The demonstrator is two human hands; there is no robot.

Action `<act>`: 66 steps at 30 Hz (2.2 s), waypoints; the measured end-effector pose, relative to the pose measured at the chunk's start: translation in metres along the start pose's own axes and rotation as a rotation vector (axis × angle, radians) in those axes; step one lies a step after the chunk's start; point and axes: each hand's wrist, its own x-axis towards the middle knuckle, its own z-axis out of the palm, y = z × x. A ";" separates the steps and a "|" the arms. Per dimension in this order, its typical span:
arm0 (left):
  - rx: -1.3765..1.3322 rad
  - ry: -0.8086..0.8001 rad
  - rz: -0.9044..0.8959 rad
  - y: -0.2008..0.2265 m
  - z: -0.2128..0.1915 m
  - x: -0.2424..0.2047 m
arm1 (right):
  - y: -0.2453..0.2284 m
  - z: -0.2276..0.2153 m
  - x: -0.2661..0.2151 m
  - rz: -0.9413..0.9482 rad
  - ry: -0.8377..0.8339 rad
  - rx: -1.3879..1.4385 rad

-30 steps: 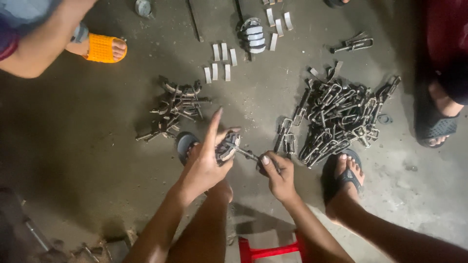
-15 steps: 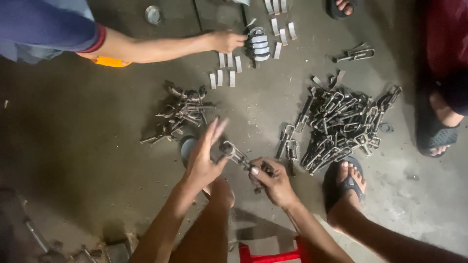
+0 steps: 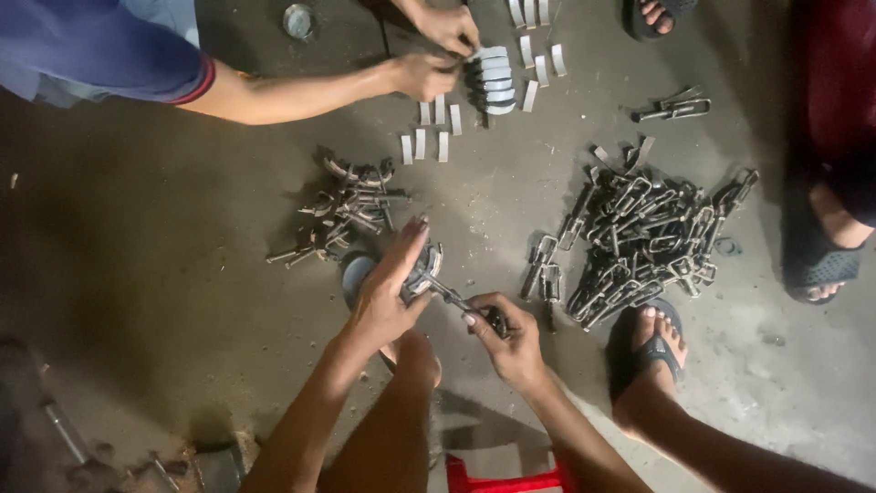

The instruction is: The person sits on the floor and assembles metal hardware components by hand. They pick up a metal bracket and a small white rectangular piece, fit them together, and place the finished assembly into a pile on the floor.

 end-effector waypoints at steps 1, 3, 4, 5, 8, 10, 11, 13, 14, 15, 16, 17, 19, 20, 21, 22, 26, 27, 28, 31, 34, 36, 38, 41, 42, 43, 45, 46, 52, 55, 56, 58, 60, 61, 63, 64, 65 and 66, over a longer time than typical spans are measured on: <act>0.000 0.002 -0.002 0.001 -0.001 0.000 | -0.002 0.001 0.001 0.000 -0.003 0.000; 0.004 0.015 -0.021 0.002 -0.002 0.000 | -0.005 0.005 0.003 -0.020 0.005 0.013; 0.005 0.017 -0.024 -0.001 -0.003 -0.002 | -0.003 0.007 0.003 -0.019 0.001 0.014; 0.004 0.014 -0.035 -0.003 -0.003 -0.004 | -0.002 0.009 0.003 -0.020 0.006 0.015; 0.001 0.007 -0.057 -0.007 -0.004 -0.007 | -0.001 0.014 0.005 -0.016 0.013 0.011; 0.002 0.008 -0.071 -0.009 -0.007 -0.010 | 0.002 0.019 0.007 -0.012 0.009 0.005; -0.001 -0.002 -0.104 -0.011 -0.009 -0.011 | 0.005 0.022 0.008 0.054 0.022 0.024; 0.000 -0.003 -0.138 -0.013 -0.012 -0.015 | 0.012 0.028 0.010 0.117 0.026 0.042; 0.010 -0.052 -0.348 -0.014 -0.013 -0.018 | 0.016 0.032 0.011 0.240 0.027 -0.011; 0.016 -0.101 -0.559 -0.014 -0.014 -0.022 | 0.021 0.035 0.010 0.365 0.028 -0.067; 0.016 -0.092 -0.564 -0.028 -0.005 -0.035 | 0.028 0.039 0.013 0.363 0.018 -0.068; -0.134 0.052 -0.703 -0.042 0.004 -0.047 | 0.035 0.045 0.015 0.383 0.034 -0.084; -0.286 0.204 -0.843 -0.073 0.023 -0.075 | 0.042 0.059 0.026 0.406 0.044 -0.100; -0.308 0.265 -0.922 -0.089 0.034 -0.092 | 0.041 0.069 0.034 0.444 0.023 -0.113; -0.330 0.324 -1.000 -0.105 0.044 -0.109 | 0.041 0.079 0.042 0.482 0.004 -0.125; -0.328 0.326 -1.004 -0.093 0.045 -0.106 | 0.038 0.088 0.048 0.485 0.000 -0.124; -0.242 0.362 -0.871 -0.089 0.053 -0.111 | 0.008 0.124 0.071 0.488 -0.237 -0.243; -0.217 0.335 -0.823 -0.097 0.061 -0.117 | -0.003 0.130 0.074 0.473 -0.307 -0.252; -0.225 0.328 -0.820 -0.122 0.068 -0.134 | 0.016 0.147 0.081 0.476 -0.298 -0.258; -0.188 0.269 -0.687 -0.170 0.093 -0.156 | 0.070 0.172 0.103 0.440 -0.432 -0.551; -0.212 0.236 -0.966 -0.136 0.081 -0.134 | 0.099 0.179 0.114 0.537 -0.341 -0.500; -0.088 0.161 -1.039 -0.082 0.055 -0.094 | 0.104 0.168 0.121 0.448 -0.285 -0.469; -0.129 0.194 -0.938 -0.117 0.069 -0.124 | 0.108 0.156 0.119 0.449 -0.276 -0.509; -0.206 0.249 -0.848 -0.142 0.079 -0.143 | 0.112 0.133 0.111 0.437 -0.255 -0.537; -0.247 0.261 -0.857 -0.146 0.081 -0.145 | 0.113 0.125 0.107 0.431 -0.234 -0.527; -0.248 0.255 -0.853 -0.134 0.074 -0.134 | 0.130 0.112 0.094 0.432 -0.227 -0.527; -0.143 0.127 -0.929 -0.108 0.061 -0.113 | 0.164 0.088 0.067 0.395 -0.157 -0.566; -0.144 0.123 -0.926 -0.106 0.061 -0.111 | 0.169 0.077 0.055 0.396 -0.152 -0.567; -0.178 0.085 -1.076 -0.064 0.050 -0.076 | 0.161 0.012 0.012 0.537 -0.132 -0.823; -0.167 0.082 -1.048 -0.062 0.050 -0.070 | 0.161 -0.031 0.024 0.581 0.138 -0.281; -0.149 0.070 -1.015 -0.062 0.049 -0.069 | 0.140 -0.046 0.039 0.474 0.253 -0.501; -0.139 0.053 -0.979 -0.064 0.053 -0.072 | 0.123 -0.081 0.062 0.363 0.374 -0.727; -0.123 0.084 -0.971 -0.070 0.056 -0.072 | 0.129 -0.117 0.089 0.208 0.458 -0.860; -0.122 0.084 -0.966 -0.068 0.056 -0.069 | 0.116 -0.132 0.103 0.206 0.463 -0.859; -0.116 0.078 -1.121 -0.065 0.057 -0.061 | 0.088 -0.163 0.133 0.084 0.501 -0.856; -0.115 0.080 -1.113 -0.061 0.055 -0.054 | 0.090 -0.182 0.147 0.079 0.507 -0.855; -0.096 0.067 -1.156 -0.056 0.054 -0.050 | 0.092 -0.200 0.157 0.153 0.489 -0.936; -0.076 0.055 -1.198 -0.051 0.053 -0.047 | 0.096 -0.219 0.167 0.228 0.471 -1.016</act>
